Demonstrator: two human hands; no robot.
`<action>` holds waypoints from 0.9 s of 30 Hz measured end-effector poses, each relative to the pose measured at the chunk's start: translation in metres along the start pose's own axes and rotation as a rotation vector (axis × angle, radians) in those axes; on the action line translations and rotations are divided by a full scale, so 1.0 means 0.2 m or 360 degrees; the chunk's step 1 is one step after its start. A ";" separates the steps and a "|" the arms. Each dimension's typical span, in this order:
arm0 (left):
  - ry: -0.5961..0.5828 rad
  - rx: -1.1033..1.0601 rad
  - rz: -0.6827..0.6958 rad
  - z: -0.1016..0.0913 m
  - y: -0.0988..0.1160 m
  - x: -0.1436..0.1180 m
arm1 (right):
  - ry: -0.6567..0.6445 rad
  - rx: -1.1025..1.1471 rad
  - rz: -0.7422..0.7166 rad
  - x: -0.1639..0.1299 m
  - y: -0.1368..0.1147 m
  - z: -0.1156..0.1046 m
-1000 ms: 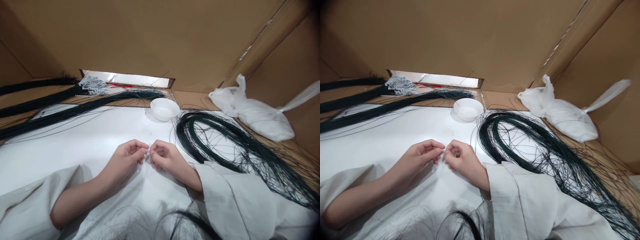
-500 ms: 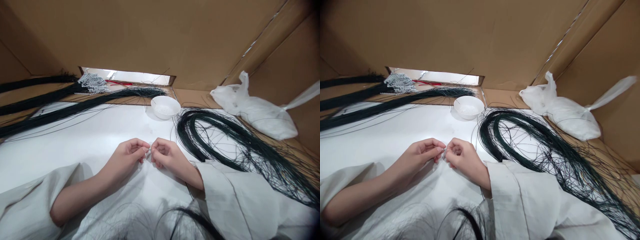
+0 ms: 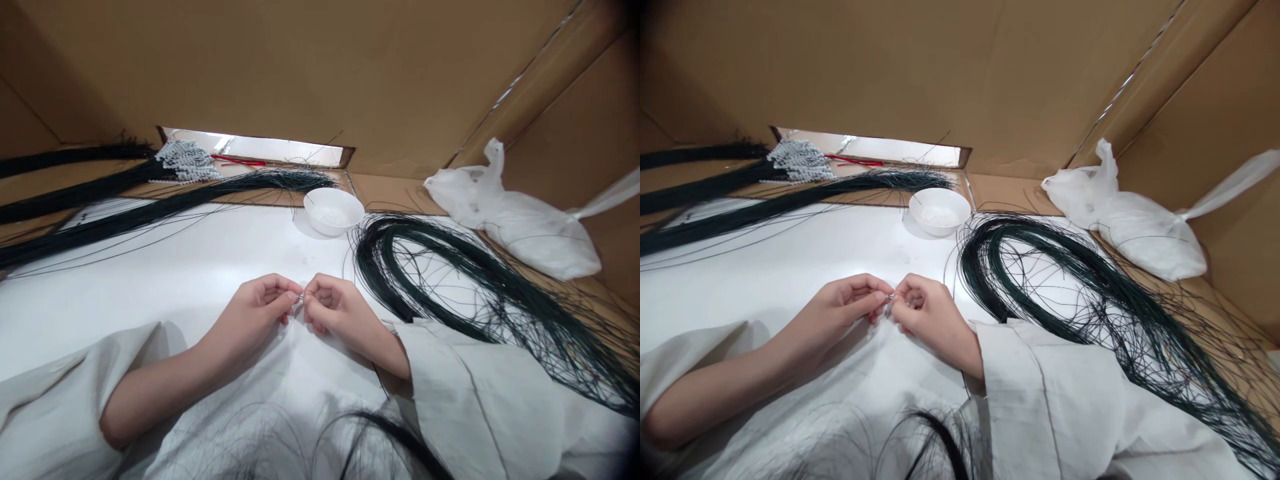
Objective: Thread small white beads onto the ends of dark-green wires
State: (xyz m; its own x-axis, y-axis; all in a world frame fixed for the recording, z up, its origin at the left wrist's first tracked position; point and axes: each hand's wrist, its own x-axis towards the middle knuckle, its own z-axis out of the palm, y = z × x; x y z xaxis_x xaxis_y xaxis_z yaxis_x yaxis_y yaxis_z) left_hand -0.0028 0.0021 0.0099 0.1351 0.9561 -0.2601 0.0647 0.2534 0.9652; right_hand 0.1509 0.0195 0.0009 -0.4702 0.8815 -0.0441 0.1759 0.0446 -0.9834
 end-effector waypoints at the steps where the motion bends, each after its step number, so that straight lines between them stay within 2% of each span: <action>1: 0.0005 0.0004 0.0001 0.00 0.00 0.00 | 0.0002 0.0000 -0.0003 0.00 0.00 0.00; 10: -0.0001 0.0120 0.0097 0.01 -0.01 -0.01 | 0.0013 -0.0022 0.0014 0.00 -0.02 0.01; 17: 0.0113 0.0703 0.0501 -0.01 0.00 -0.04 | 0.0012 -0.0120 0.0003 -0.01 -0.01 0.01; 23: 0.0249 0.1129 0.0694 -0.01 -0.02 -0.04 | -0.0026 -0.0063 -0.0028 -0.01 0.00 0.01; 27: 0.0205 0.1303 0.0793 -0.01 -0.01 -0.04 | -0.0050 -0.0006 -0.0010 -0.01 -0.01 0.01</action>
State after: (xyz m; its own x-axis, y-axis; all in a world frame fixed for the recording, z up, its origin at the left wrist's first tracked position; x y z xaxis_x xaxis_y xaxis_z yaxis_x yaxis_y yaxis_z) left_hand -0.0053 -0.0065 0.0095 0.2270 0.9473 0.2259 0.7049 -0.3199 0.6331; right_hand 0.1498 0.0174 0.0019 -0.4982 0.8660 -0.0433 0.1762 0.0522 -0.9830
